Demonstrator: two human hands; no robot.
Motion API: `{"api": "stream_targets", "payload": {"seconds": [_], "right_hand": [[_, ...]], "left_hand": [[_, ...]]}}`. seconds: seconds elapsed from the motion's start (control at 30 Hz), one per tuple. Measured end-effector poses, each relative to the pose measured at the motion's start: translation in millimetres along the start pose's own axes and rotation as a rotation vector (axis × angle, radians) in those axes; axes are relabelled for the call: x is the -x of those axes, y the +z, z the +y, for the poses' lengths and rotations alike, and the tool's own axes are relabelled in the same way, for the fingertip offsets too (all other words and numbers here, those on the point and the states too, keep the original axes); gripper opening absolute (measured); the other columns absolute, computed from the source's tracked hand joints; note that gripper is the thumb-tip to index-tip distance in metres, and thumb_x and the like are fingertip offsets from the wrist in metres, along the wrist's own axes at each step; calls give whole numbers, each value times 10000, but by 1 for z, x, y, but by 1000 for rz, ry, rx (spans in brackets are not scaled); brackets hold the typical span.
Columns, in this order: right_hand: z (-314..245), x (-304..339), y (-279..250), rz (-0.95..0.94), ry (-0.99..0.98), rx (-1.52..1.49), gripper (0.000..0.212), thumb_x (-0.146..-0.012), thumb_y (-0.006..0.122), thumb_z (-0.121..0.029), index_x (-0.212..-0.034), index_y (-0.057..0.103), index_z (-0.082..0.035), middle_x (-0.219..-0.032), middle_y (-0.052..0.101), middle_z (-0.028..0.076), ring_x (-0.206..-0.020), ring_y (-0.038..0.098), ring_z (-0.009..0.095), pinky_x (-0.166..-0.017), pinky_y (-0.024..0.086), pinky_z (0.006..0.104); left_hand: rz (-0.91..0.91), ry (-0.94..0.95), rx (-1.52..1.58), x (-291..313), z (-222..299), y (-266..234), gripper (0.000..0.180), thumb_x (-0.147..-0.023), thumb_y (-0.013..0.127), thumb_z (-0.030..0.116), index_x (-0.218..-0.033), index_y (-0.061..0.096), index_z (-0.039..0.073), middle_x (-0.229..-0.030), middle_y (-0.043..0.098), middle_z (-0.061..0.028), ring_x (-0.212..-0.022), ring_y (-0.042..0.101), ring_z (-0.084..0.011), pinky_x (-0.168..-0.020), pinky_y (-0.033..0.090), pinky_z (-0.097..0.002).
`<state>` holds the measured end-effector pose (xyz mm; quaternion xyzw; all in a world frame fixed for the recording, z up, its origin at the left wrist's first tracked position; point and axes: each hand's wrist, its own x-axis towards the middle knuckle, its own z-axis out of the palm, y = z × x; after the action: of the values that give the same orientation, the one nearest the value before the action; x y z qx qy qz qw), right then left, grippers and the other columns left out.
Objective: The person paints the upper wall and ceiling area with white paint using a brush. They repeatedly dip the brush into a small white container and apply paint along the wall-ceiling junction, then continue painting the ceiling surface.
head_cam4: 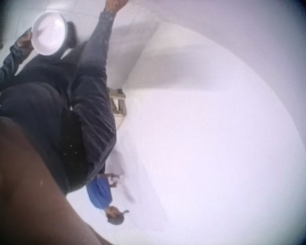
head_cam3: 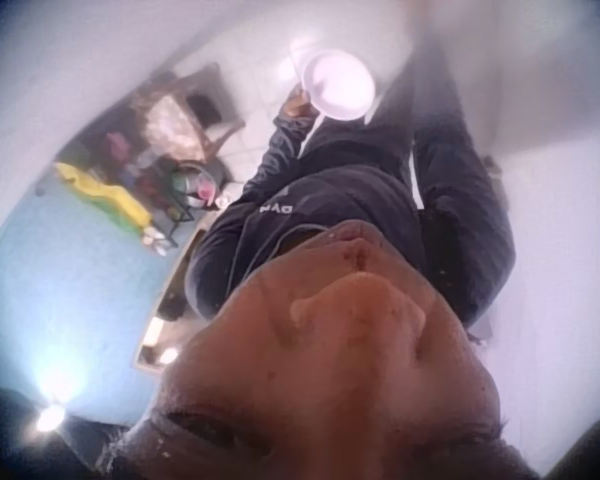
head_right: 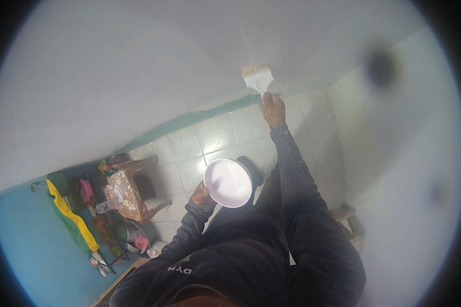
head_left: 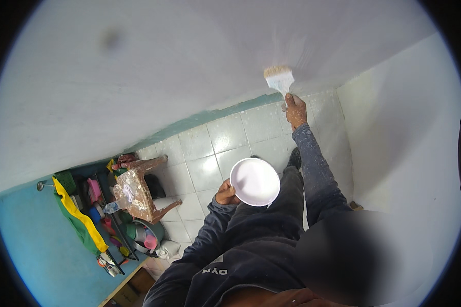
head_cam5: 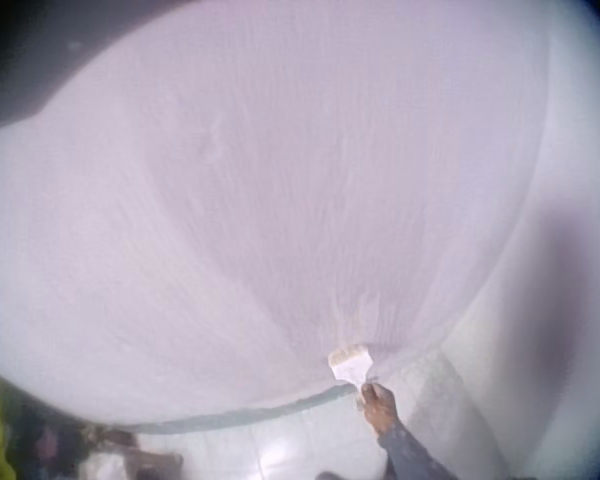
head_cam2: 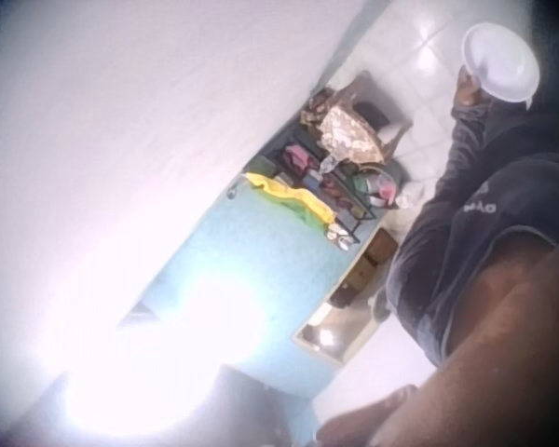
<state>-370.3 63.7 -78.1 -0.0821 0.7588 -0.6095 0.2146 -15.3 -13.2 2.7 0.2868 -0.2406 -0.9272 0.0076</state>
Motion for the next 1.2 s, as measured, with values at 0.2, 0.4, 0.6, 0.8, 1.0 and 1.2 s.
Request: {"api": "stream_targets", "payload": {"seconds": [0.2, 0.4, 0.6, 0.8, 1.0, 1.2], "right_hand": [[-20, -15, -4, 9, -64, 136, 588, -970, 543, -561, -911, 681, 7, -667, 551, 7, -492, 401, 87, -442, 323, 272], [-117, 26, -27, 36, -220, -193, 515, -1000, 521, -513, -1095, 656, -26, -676, 539, -15, -460, 350, 20, -405, 252, 189], [-69, -4, -8, 116, -217, -63, 572, -982, 524, -553, -1095, 652, -7, -683, 553, -3, -452, 383, 74, -408, 302, 251], [10, -12, -9, -85, 331, 174, 649, -990, 442, -584, -967, 670, 23, -745, 607, 80, -694, 586, 192, -649, 450, 351], [-63, 1, -18, 57, -102, -73, 546, -973, 567, -524, -960, 673, 12, -668, 553, 8, -484, 408, 82, -423, 316, 267], [-123, 22, -23, 50, -106, -233, 513, -1000, 534, -491, -1082, 630, 6, -666, 521, -7, -559, 426, 77, -506, 362, 250]], "left_hand": [[24, 10, -9, 0, -3, -9, 924, -759, 825, 384, -1433, 362, -48, -1314, 544, -199, -1184, 574, -337, -1005, 479, -458], [-20, -31, -27, -2, -8, -23, 912, -769, 818, 404, -1422, 373, -52, -1304, 550, -194, -1171, 583, -320, -983, 495, -447], [-6, 9, -21, -1, -5, -14, 915, -769, 821, 419, -1416, 379, -51, -1300, 551, -193, -1172, 583, -318, -978, 500, -448], [-15, 13, -29, -1, 2, -1, 943, -752, 835, 422, -1425, 370, -48, -1314, 544, -192, -1177, 579, -326, -983, 494, -457], [-3, 29, -26, -2, 0, -5, 926, -764, 828, 414, -1427, 370, -43, -1320, 539, -197, -1186, 574, -332, -991, 490, -466], [-18, -20, -37, -2, 0, -9, 949, -754, 826, 438, -1429, 365, -44, -1322, 536, -202, -1194, 566, -339, -995, 485, -469]]}}
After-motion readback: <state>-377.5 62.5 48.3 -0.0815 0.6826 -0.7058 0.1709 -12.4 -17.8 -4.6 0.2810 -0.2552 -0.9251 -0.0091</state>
